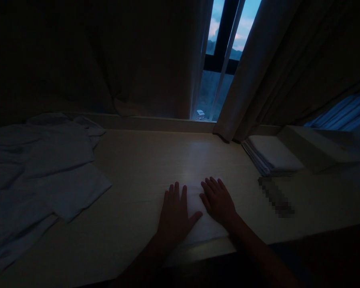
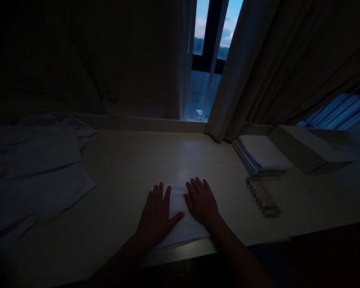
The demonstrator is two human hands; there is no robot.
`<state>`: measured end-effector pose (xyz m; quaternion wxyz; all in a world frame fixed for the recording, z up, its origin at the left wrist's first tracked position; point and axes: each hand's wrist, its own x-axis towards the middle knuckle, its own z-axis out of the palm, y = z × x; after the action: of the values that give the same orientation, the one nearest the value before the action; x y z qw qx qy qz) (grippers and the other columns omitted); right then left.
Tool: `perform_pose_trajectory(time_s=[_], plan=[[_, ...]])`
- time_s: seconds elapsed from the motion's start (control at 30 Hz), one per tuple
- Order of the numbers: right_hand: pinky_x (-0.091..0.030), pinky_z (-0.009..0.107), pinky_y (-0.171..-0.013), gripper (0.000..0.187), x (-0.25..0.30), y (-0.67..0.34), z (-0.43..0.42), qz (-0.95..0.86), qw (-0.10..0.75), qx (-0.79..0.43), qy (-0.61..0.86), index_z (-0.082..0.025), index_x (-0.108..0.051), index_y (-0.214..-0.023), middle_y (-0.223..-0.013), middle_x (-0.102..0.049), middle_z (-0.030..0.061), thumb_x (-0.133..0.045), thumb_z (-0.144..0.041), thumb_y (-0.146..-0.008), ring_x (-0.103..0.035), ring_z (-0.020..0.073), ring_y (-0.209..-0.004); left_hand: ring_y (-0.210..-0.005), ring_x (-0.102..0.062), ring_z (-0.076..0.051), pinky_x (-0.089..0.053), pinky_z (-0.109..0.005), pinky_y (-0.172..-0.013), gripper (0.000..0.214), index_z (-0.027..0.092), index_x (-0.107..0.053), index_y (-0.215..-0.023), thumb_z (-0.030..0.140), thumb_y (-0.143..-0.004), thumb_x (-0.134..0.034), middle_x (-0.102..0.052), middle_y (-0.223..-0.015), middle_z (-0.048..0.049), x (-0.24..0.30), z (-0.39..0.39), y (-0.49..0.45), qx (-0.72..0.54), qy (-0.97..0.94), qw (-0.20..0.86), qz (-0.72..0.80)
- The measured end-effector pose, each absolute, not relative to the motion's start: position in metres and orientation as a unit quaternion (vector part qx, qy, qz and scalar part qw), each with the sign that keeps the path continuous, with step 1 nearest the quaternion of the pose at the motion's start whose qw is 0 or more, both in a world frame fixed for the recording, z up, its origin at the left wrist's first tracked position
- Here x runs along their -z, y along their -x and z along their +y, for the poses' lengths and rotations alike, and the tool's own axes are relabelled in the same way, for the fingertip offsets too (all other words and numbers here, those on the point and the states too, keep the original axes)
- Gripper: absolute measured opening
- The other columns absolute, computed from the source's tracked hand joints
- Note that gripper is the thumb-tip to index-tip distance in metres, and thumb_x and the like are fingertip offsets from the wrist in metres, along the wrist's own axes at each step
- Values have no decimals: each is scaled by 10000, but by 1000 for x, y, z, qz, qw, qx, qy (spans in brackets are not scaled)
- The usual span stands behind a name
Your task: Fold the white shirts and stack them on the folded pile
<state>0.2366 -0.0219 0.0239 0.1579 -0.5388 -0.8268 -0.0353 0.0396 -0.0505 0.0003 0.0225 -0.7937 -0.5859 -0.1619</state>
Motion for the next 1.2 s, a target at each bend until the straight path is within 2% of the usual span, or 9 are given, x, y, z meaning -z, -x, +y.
perform_pose_trajectory(time_s=[0.13,0.27,0.4,0.77,0.9,1.0,1.2], plan=[[-206,473,-1147,401,-25,-234,-24,-820,171,38,545,-209,-538,-1322,-1389,-521,93,-387,-362,-982,-398,242,-1334,-1459,-99,-355,-134,-553,-1160,905,127,-287,-1475,720,-800,-393,-179,-1574,-192,-6,-52,-39,169,795,30,-582],[-213,456,-1140,394,-27,-234,-24,-818,170,39,548,-221,-543,-1313,-1373,-537,80,-390,-367,-980,-418,233,-1314,-1466,-74,-333,-67,-572,-1166,831,203,-326,-1469,698,-808,-413,-205,-1580,-126,-11,-59,-41,168,820,38,-545],[-218,443,-1133,383,-28,-233,-25,-818,170,40,548,-231,-542,-1309,-1367,-543,70,-386,-354,-981,-427,218,-1304,-1464,-74,-344,-36,-595,-1158,840,236,-294,-1485,688,-794,-450,-236,-1574,-107,-8,-72,-39,154,837,37,-524],[-185,425,-1138,415,-30,-233,-28,-822,147,45,548,-225,-517,-1331,-1383,-529,69,-324,-374,-996,-416,204,-1309,-1450,49,-406,-100,-638,-1113,906,307,-216,-1503,719,-745,-493,-91,-1607,-81,-1,-96,-30,145,818,12,-556],[-159,444,-1143,494,-27,-232,-25,-821,111,23,560,-222,-411,-1426,-1464,-436,81,-270,-423,-998,-358,220,-1357,-1441,77,-427,-89,-659,-1099,893,305,-230,-1499,712,-750,-495,-110,-1605,-88,-2,-101,-32,139,808,11,-572],[-122,479,-1148,609,-23,-229,-23,-819,83,2,567,-176,-332,-1474,-1511,-350,121,-238,-521,-981,-280,259,-1404,-1441,66,-429,-102,-655,-1099,869,299,-238,-1498,698,-766,-485,-104,-1606,-90,-1,-102,-32,146,805,20,-575],[-62,552,-1142,843,-14,-215,-22,-801,74,-16,594,-97,-286,-1488,-1538,-242,195,-196,-703,-909,-159,331,-1438,-1441,30,-436,-148,-657,-1088,867,277,-235,-1501,687,-777,-479,-146,-1596,-120,2,-102,-32,164,807,35,-566]])
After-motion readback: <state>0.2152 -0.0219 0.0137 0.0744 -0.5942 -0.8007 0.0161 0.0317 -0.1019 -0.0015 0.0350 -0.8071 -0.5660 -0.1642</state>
